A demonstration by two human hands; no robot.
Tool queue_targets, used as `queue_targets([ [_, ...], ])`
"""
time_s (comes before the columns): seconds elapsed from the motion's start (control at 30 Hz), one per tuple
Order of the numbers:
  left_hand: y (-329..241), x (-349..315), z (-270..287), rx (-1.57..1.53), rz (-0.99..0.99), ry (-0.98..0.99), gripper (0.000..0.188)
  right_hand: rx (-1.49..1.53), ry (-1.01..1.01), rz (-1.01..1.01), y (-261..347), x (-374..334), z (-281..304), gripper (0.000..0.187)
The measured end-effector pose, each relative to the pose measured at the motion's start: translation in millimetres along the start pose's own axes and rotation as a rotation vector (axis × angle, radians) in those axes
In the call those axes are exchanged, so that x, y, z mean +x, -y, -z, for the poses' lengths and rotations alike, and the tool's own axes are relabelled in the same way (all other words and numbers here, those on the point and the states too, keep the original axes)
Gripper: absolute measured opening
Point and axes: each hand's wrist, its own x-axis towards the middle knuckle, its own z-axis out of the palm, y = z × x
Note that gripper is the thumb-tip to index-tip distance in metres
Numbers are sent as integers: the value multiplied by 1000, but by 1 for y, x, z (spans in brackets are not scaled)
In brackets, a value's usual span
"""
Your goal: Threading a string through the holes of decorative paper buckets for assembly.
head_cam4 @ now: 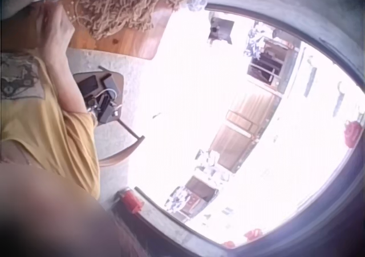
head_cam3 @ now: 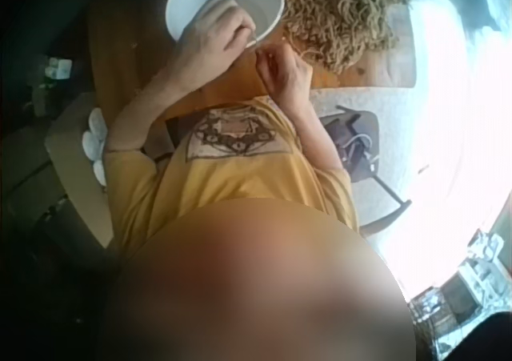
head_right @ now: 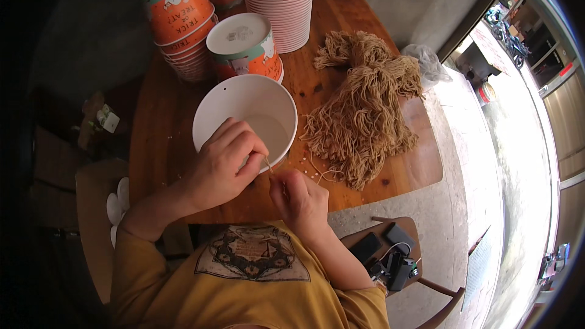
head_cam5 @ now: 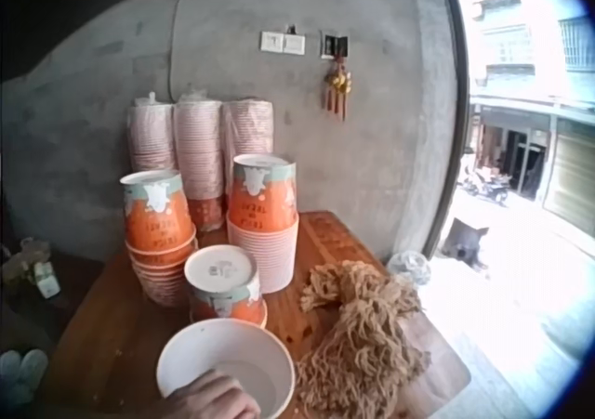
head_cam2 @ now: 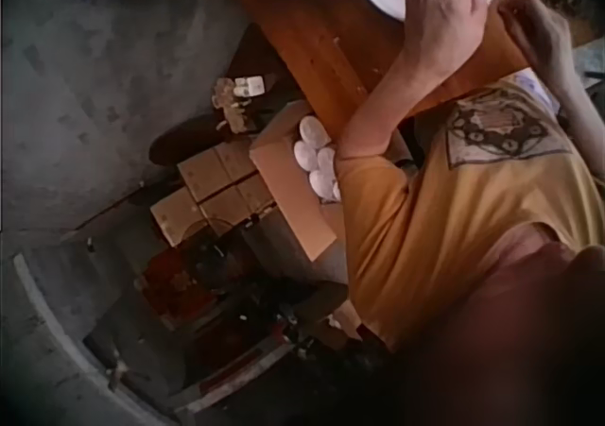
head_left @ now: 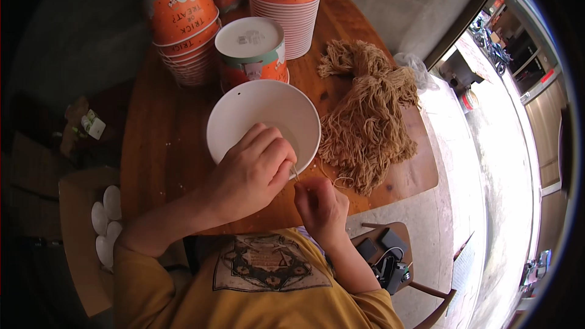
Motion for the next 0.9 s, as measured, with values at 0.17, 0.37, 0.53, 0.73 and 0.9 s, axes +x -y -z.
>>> queue_targets([
  [0.17,11,-5,4,-29,-3,-81,20,2,151,-72,5,11,19,14],
  [0.37,2,-27,17,-60,105,103,25,-44,328,-11,11,47,66,11],
  [0.53,6,-39,30,149,-1,64,20,-80,323,291,11,94,51,11],
  [0.73,17,-50,48,287,-90,50,12,-14,454,305,3,112,2,7],
  [0.9,13,-49,46,106,239,3,10,-24,416,312,8,109,-19,9],
])
